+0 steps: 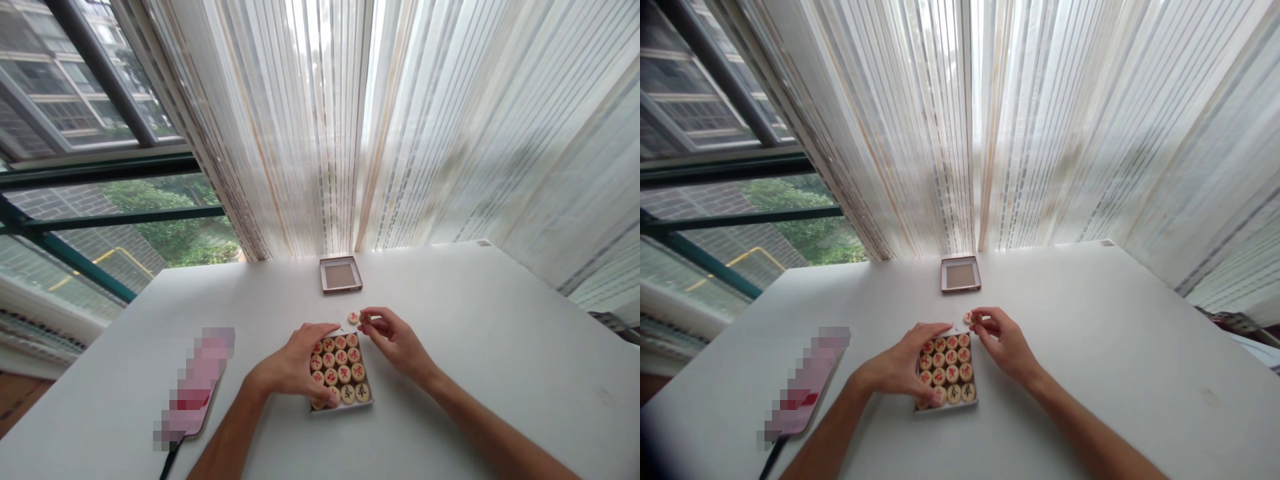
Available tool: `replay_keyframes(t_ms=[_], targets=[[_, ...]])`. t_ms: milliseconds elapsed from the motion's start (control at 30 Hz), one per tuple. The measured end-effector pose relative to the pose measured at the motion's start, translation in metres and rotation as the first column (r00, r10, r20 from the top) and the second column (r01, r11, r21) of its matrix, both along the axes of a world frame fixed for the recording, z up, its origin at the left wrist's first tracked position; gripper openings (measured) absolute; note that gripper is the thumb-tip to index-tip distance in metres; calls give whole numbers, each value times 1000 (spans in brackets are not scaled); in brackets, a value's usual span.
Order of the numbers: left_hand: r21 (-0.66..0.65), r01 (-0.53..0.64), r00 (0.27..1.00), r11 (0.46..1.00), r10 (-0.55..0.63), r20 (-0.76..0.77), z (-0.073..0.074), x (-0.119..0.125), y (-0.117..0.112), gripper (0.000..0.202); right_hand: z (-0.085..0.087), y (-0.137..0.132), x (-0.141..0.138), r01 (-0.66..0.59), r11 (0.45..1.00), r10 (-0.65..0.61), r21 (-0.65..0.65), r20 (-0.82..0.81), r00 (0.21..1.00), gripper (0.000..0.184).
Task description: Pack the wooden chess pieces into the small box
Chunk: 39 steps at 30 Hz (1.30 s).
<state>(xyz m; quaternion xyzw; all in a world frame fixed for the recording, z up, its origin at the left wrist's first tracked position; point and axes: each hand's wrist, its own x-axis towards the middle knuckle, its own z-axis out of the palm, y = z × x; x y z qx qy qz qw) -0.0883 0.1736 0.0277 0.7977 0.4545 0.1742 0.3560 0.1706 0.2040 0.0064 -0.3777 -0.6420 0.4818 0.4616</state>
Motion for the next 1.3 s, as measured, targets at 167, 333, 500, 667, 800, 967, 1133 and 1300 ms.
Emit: replay_keyframes(t_ms=[167, 333, 500, 667, 800, 967, 1133, 1300], targets=[[-34, 40, 999, 999, -41, -33, 3, -7, -1, 111, -6, 4, 1, 39, 999, -39, -19, -1, 999, 28], [2, 77, 995, 997, -77, -68, 5, -3, -1, 103, -10, 6, 3, 91, 992, -94, 84, 36, 995, 23], [47, 60, 992, 997, -54, -113, 8, 2, -3, 102, -7, 7, 6, 133, 983, -144, 127, 83, 986, 18], [18, 51, 996, 999, -49, -77, 9, 1, -2, 101, -3, 8, 5, 41, 997, -44, -66, -47, 998, 27], [40, 57, 996, 998, -54, -68, 7, 1, -2, 100, 1, 7, 4, -19, 986, -13, -166, -188, 982, 34], [92, -10, 1000, 996, 12, -26, 5, 6, -2, 94, 6, 4, 4, -11, 978, -33, -208, -208, 978, 38], [294, -229, 969, 928, 190, 156, 2, 25, 1, 43, 7, -3, -1, -77, 974, 32, -212, -209, 977, 40], [300, -231, 946, 926, 141, 293, -1, 38, -2, 39, 6, -14, -10, -196, 965, 154, -175, -229, 961, 31]])
